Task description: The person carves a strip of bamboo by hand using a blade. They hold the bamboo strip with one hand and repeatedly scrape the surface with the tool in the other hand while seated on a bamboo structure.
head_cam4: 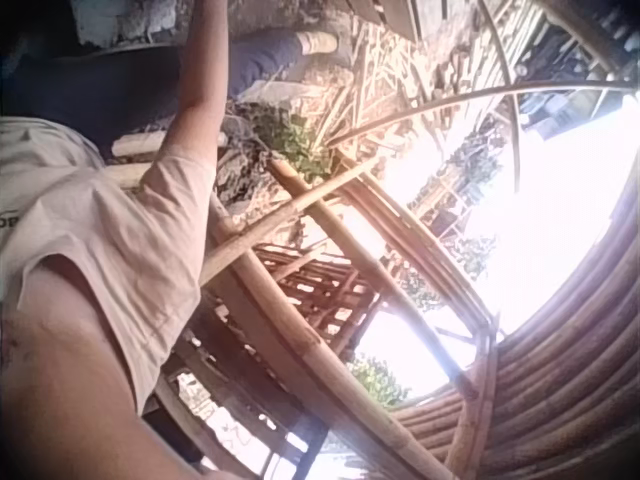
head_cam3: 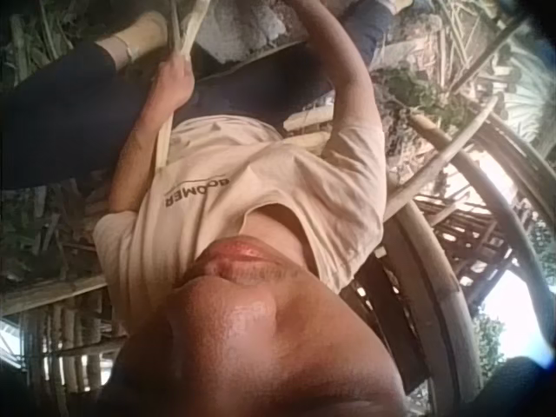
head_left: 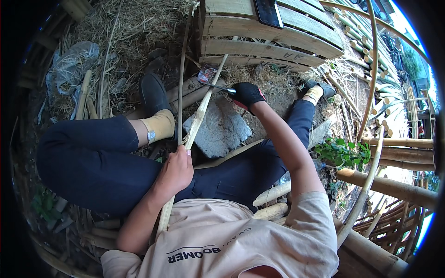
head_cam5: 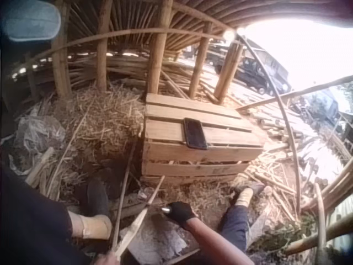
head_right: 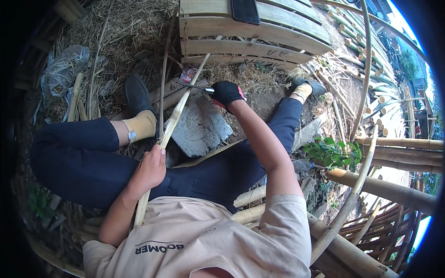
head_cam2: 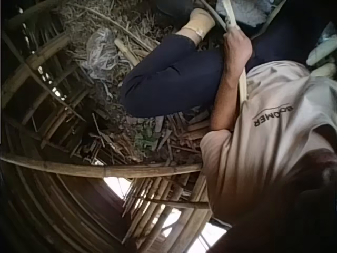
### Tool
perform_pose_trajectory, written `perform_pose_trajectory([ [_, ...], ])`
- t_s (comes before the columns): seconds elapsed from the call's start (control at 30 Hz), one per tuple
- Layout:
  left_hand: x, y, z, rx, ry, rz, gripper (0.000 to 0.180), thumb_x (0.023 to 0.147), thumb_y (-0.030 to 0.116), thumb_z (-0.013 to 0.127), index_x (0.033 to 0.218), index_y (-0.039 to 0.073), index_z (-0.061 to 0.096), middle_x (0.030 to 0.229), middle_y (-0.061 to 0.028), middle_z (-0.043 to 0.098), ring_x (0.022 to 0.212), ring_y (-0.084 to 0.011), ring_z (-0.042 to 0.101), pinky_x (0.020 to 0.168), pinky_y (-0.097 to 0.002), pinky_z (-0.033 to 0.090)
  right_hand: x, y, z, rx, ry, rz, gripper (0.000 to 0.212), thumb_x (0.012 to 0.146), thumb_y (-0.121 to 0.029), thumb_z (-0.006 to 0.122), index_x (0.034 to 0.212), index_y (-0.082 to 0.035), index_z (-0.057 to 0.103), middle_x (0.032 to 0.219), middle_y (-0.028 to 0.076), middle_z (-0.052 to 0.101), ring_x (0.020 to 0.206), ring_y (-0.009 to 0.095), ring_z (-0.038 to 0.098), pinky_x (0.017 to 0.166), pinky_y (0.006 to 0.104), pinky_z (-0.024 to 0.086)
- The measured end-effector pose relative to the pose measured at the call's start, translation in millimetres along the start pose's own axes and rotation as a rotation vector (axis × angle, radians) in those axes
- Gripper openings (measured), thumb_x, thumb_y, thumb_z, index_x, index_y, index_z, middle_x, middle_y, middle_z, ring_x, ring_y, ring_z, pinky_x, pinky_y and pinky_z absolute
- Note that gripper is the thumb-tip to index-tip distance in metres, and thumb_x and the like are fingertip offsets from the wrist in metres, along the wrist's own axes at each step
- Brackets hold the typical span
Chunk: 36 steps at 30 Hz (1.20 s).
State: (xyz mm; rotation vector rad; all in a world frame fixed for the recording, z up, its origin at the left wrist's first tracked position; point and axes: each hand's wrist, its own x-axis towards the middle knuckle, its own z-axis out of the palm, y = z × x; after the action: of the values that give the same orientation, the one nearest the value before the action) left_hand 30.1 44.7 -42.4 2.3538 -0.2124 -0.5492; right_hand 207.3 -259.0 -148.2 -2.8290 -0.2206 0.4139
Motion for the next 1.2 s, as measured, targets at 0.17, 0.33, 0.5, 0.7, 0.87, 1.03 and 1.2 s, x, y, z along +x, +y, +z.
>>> perform_pose_trajectory([
  [0.17,0,3,2,0.014,0.004,-0.004,0.024,0.105,0.016,0.045,0.097,-0.006,0.051,0.079,-0.0351,0.063,0.082,-0.0546,0.064,0.072,-0.0612,0.049,19,23,-4,-0.104,0.049,0.114,0.023,0.085,-0.029,0.064,0.096,-0.013,0.077,0.095,0.019,0.074,0.091,0.039,0.072,0.079,0.0480,0.057],
  [0.33,2,8,0,-0.013,-0.016,-0.047,0.026,0.105,0.017,0.044,0.095,-0.006,0.052,0.081,-0.0354,0.063,0.085,-0.0551,0.063,0.075,-0.0625,0.047,18,31,-20,-0.125,0.062,0.220,0.022,0.085,-0.026,0.062,0.094,-0.013,0.078,0.097,0.017,0.075,0.091,0.037,0.073,0.078,0.0470,0.058],
  [0.5,5,8,3,0.017,-0.028,-0.058,0.026,0.105,0.017,0.044,0.097,-0.006,0.052,0.083,-0.0363,0.064,0.086,-0.0554,0.063,0.076,-0.0628,0.047,-5,17,-8,-0.105,-0.011,0.057,0.028,0.088,-0.036,0.067,0.102,-0.013,0.075,0.098,0.017,0.074,0.095,0.037,0.072,0.082,0.0466,0.057],
  [0.7,0,4,-1,-0.003,-0.049,-0.076,0.027,0.105,0.018,0.044,0.102,-0.007,0.051,0.084,-0.0369,0.063,0.086,-0.0562,0.062,0.077,-0.0629,0.047,-56,-53,-10,-0.068,-0.050,-0.318,0.020,0.085,-0.027,0.066,0.097,-0.014,0.076,0.088,0.017,0.073,0.085,0.038,0.072,0.078,0.0481,0.057],
  [0.87,-3,5,-1,0.020,-0.036,-0.068,0.027,0.106,0.019,0.043,0.100,-0.006,0.050,0.082,-0.0363,0.063,0.086,-0.0564,0.062,0.076,-0.0629,0.048,-66,-57,1,-0.020,-0.082,-0.203,0.020,0.084,-0.028,0.068,0.095,-0.014,0.076,0.089,0.017,0.073,0.087,0.038,0.072,0.079,0.0481,0.057],
  [1.03,-2,0,1,0.009,-0.014,-0.042,0.026,0.106,0.019,0.044,0.099,-0.006,0.049,0.079,-0.0349,0.063,0.082,-0.0559,0.062,0.074,-0.0617,0.049,-57,-54,8,-0.011,-0.054,-0.166,0.021,0.083,-0.029,0.068,0.095,-0.013,0.076,0.090,0.018,0.074,0.089,0.039,0.072,0.080,0.0485,0.057],
  [1.2,0,3,2,-0.013,-0.003,-0.046,0.025,0.105,0.017,0.045,0.096,-0.006,0.050,0.079,-0.0354,0.063,0.082,-0.0555,0.063,0.073,-0.0613,0.049,-34,-12,2,-0.072,-0.009,-0.006,0.026,0.087,-0.035,0.065,0.095,-0.013,0.077,0.091,0.020,0.073,0.087,0.040,0.071,0.080,0.0491,0.056],
])
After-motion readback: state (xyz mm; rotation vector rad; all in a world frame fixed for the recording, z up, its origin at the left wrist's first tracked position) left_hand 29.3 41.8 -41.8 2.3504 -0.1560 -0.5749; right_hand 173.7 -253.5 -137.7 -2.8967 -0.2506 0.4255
